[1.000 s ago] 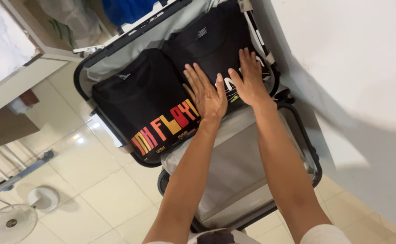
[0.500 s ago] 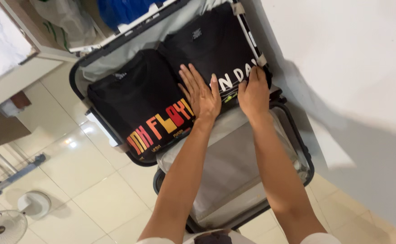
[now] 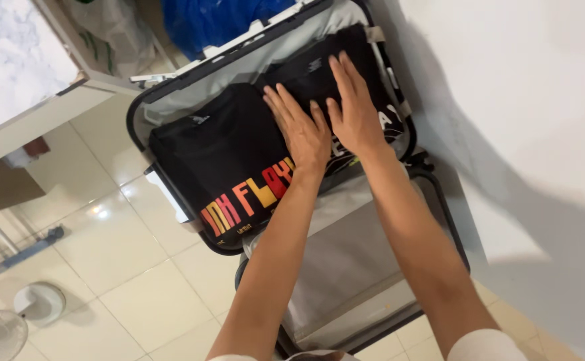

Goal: The person folds a black t-shirt on a marble-patterned table, smoothing the fabric and aligning the edges. They then place the folded shirt into an open suitcase. The person repeats the process with a second black t-shirt featuring a graphic print.

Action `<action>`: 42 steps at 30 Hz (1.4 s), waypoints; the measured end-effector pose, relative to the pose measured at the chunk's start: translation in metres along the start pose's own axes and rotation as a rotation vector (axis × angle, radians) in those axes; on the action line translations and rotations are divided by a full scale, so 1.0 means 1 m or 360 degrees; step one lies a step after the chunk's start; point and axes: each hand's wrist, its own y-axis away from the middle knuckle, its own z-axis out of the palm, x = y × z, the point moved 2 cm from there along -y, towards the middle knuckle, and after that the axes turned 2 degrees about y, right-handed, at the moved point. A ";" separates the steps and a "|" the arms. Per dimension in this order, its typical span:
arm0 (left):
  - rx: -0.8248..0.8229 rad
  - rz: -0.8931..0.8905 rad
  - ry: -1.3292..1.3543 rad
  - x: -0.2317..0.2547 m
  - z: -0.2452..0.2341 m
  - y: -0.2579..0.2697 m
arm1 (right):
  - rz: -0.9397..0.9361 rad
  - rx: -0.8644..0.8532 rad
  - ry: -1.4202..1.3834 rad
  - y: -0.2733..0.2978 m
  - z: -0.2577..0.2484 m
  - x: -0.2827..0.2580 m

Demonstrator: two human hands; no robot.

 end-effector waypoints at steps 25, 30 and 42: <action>-0.0079 -0.0031 -0.0291 -0.023 0.014 -0.008 | -0.0205 0.0143 -0.0143 -0.002 0.027 0.053; -0.0059 -0.0038 -0.0262 -0.024 0.015 -0.009 | 0.0003 -0.0016 -0.0113 -0.016 0.045 0.089; -0.0071 -0.0034 -0.0258 -0.022 0.015 -0.012 | 0.0190 -0.0214 0.0057 -0.031 0.055 0.096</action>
